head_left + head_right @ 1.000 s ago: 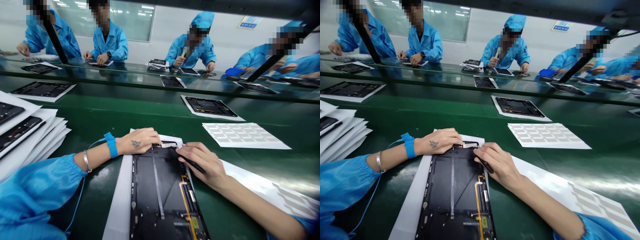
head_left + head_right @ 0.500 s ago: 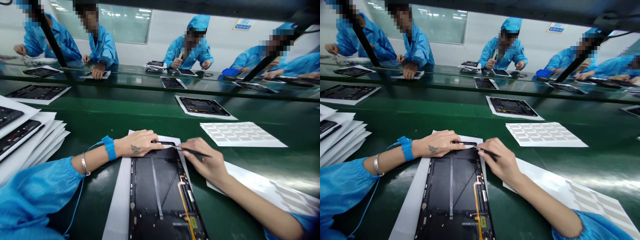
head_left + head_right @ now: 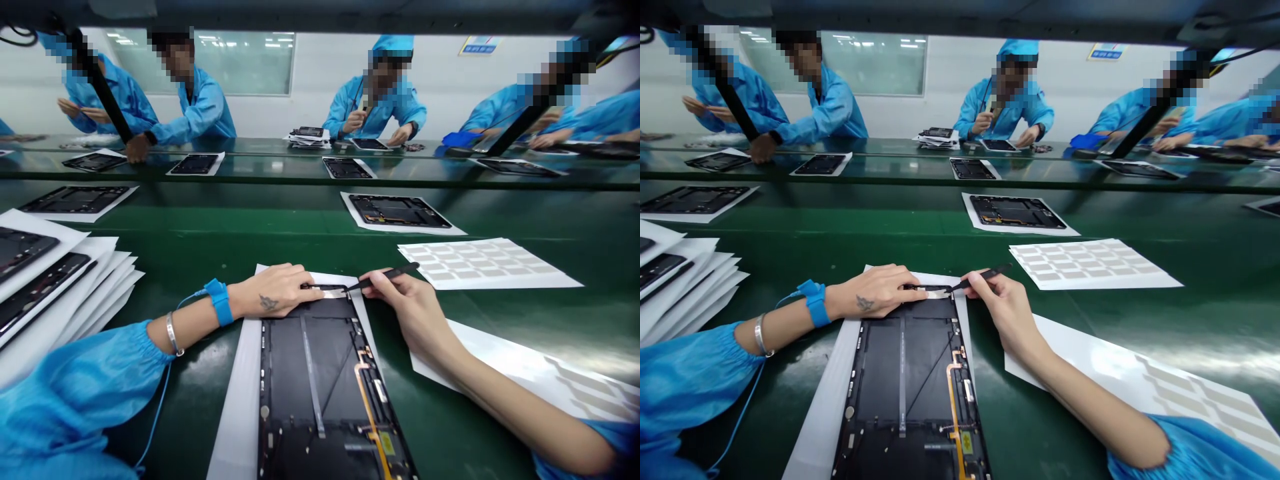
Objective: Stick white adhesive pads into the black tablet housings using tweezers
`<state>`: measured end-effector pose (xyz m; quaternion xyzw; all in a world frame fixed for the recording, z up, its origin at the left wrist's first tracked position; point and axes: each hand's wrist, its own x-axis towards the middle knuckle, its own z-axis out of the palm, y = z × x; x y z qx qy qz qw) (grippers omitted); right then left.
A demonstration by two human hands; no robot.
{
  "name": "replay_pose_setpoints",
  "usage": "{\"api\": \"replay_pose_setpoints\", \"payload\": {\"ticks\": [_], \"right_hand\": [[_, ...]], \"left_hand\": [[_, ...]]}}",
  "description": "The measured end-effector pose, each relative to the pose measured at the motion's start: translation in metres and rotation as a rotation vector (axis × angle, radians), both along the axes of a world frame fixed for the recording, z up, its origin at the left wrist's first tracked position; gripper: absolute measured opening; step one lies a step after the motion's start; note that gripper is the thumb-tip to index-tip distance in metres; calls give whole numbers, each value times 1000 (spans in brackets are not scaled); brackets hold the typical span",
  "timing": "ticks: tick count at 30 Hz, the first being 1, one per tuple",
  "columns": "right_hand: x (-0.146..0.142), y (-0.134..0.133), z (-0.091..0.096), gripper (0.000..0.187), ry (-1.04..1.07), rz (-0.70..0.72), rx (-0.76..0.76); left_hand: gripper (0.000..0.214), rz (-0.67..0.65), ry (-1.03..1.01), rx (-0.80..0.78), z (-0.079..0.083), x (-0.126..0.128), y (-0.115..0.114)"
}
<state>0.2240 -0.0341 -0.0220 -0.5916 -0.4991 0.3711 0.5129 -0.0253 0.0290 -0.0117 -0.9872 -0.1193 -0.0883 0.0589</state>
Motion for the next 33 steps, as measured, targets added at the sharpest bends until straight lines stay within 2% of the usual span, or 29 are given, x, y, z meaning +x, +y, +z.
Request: {"api": "replay_pose_setpoints", "payload": {"ticks": [4, 15, 21, 24, 26, 30, 33], "right_hand": [[0, 1, -4, 44, 47, -14, -15], [2, 4, -6, 48, -99, 11, -4], [4, 11, -8, 46, -54, 26, 61], [6, 9, 4, 36, -227, 74, 215], [7, 9, 13, 28, -408, 162, 313], [-1, 19, 24, 17, -846, 500, 444], [-15, 35, 23, 16, -1124, 688, 435]], "left_hand": [[37, -8, -2, -8, 0, -1, 1], [35, 11, 51, 13, 1, -2, 1], [40, 63, 168, 81, 11, 7, -5], [50, 117, 203, 140, 16, 21, -11], [53, 135, 194, 152, 16, 27, -12], [35, 160, 123, 55, 7, 21, -5], [31, 196, -46, -107, -2, 7, 4]]}}
